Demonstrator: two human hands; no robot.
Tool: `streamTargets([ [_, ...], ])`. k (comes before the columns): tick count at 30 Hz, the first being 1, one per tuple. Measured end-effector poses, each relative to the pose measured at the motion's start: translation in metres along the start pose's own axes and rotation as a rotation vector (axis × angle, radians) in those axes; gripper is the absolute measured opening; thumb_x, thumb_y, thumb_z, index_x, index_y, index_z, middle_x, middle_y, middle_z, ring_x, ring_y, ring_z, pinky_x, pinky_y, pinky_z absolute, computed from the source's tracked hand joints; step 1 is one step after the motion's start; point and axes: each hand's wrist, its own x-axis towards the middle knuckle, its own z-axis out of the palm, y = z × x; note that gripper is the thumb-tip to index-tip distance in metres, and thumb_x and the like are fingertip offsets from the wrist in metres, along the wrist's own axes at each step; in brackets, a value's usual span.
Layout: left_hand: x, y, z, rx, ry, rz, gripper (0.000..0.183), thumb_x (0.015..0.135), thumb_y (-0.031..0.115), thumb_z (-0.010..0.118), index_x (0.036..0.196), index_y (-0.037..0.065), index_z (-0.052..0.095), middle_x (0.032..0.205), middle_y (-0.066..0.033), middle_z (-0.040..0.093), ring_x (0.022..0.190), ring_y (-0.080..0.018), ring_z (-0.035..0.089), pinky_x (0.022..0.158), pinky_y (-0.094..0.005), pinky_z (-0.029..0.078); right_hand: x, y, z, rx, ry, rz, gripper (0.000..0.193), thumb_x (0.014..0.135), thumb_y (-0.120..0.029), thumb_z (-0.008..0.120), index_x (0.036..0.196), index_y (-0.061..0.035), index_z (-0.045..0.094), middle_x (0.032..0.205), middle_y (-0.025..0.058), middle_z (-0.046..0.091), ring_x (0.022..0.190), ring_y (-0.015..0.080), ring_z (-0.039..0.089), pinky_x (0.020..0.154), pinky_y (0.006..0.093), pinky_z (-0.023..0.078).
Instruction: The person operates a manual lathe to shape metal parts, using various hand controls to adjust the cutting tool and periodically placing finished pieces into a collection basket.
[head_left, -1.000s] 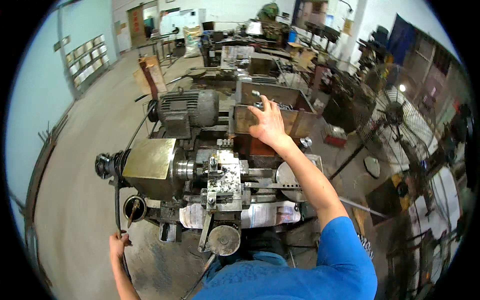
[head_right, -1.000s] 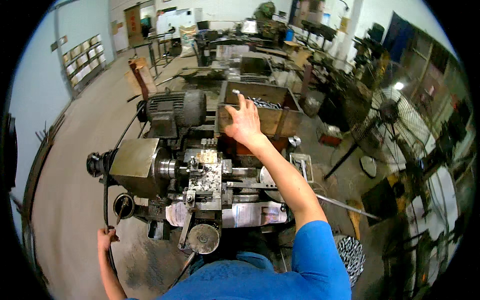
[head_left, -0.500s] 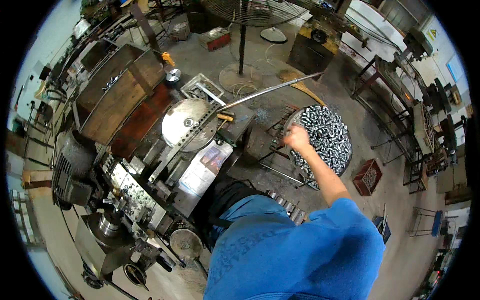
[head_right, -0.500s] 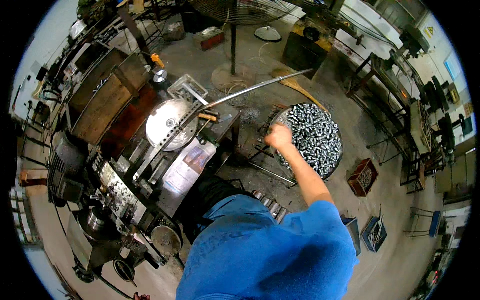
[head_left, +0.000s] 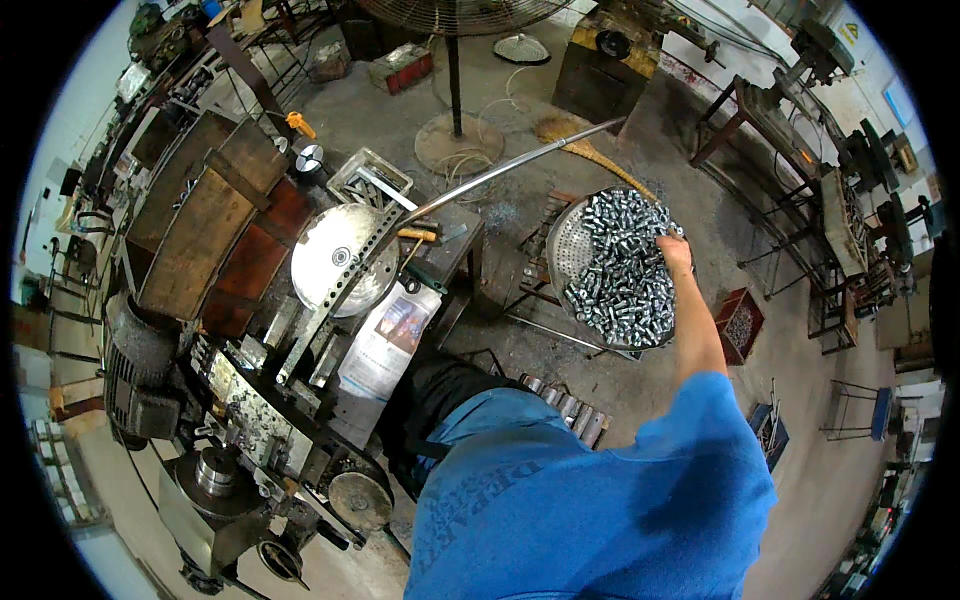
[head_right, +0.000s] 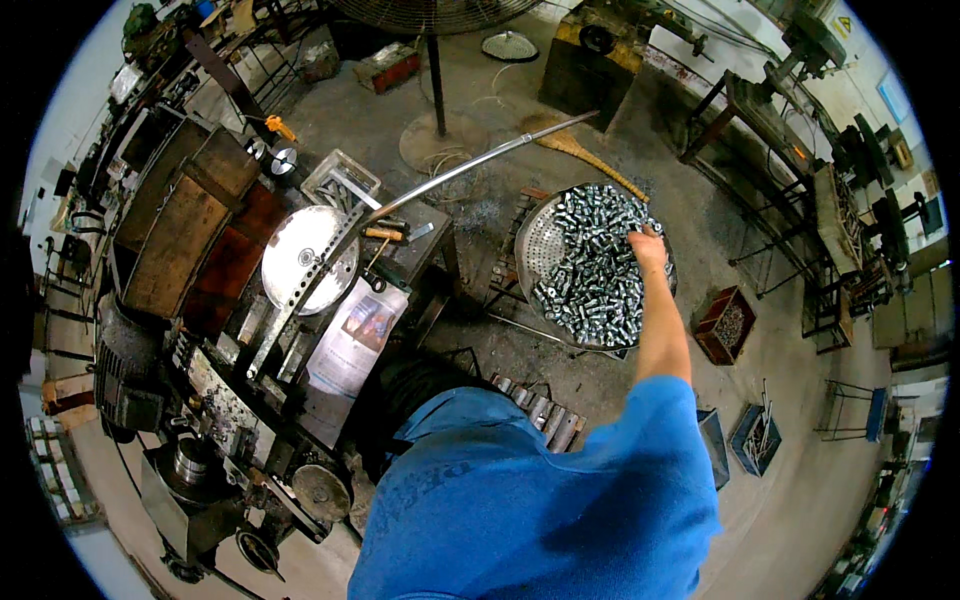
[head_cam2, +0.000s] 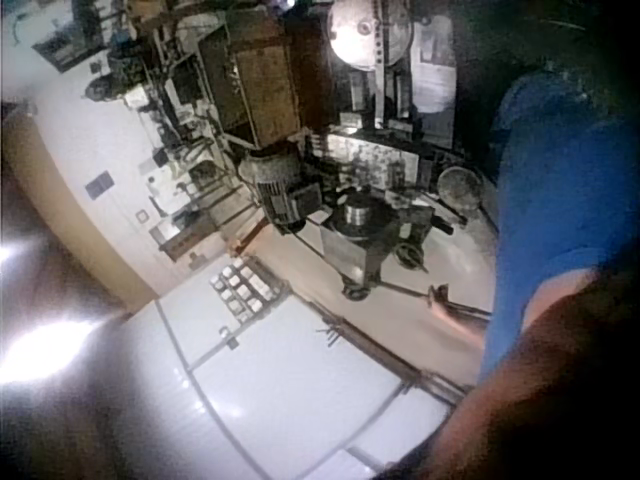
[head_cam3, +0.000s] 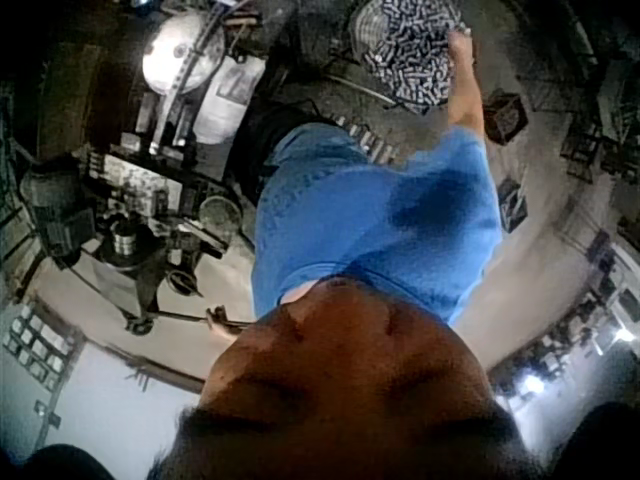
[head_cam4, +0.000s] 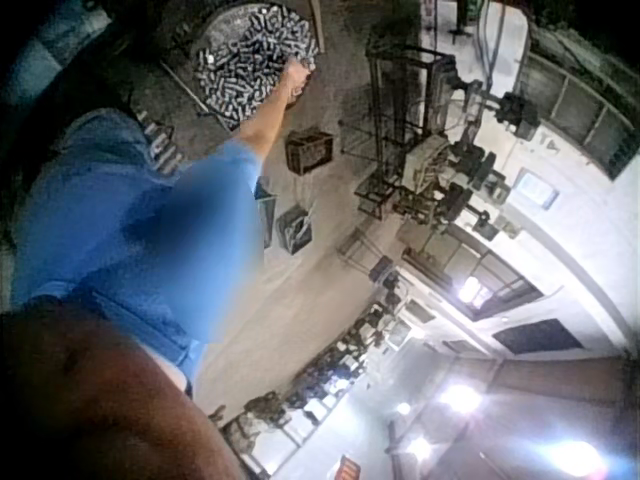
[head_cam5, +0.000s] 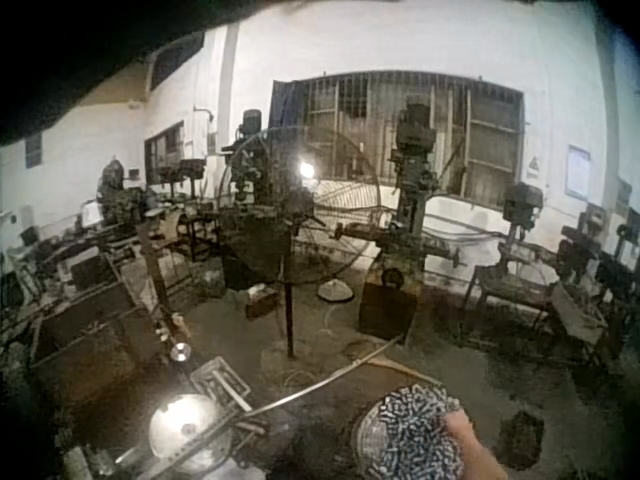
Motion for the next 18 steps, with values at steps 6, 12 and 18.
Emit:
streamTargets([
  [6,-0.004,0.001,-0.003,0.014,0.006,-0.001,0.037,0.084,0.018,0.063,0.111,-0.006,0.053,0.077,-0.0179,0.061,0.060,-0.0229,0.057,0.058,-0.0344,0.052,-0.038,-0.048,0.014,-0.086,-0.070,0.256,0.066,0.067,-0.044,0.055,0.131,-0.0353,0.042,0.135,0.0078,0.043,0.128,0.0365,0.030,0.100,0.0626,0.019],
  [12,-0.004,0.002,-0.004,0.028,0.011,-0.006,0.038,0.084,0.018,0.063,0.111,-0.006,0.053,0.076,-0.0178,0.061,0.060,-0.0230,0.057,0.057,-0.0346,0.052,-0.054,-0.062,0.010,-0.185,-0.108,0.163,0.068,0.065,-0.035,0.062,0.131,-0.0336,0.043,0.129,0.0096,0.049,0.127,0.0352,0.031,0.099,0.0634,0.020],
  [18,-0.005,0.002,-0.005,0.041,0.010,-0.014,0.038,0.084,0.018,0.063,0.111,-0.006,0.053,0.076,-0.0178,0.061,0.060,-0.0231,0.057,0.057,-0.0347,0.052,-0.054,-0.054,0.014,-0.138,-0.117,0.096,0.066,0.062,-0.035,0.061,0.127,-0.0298,0.049,0.122,0.0100,0.055,0.115,0.0329,0.048,0.097,0.0469,0.036],
])
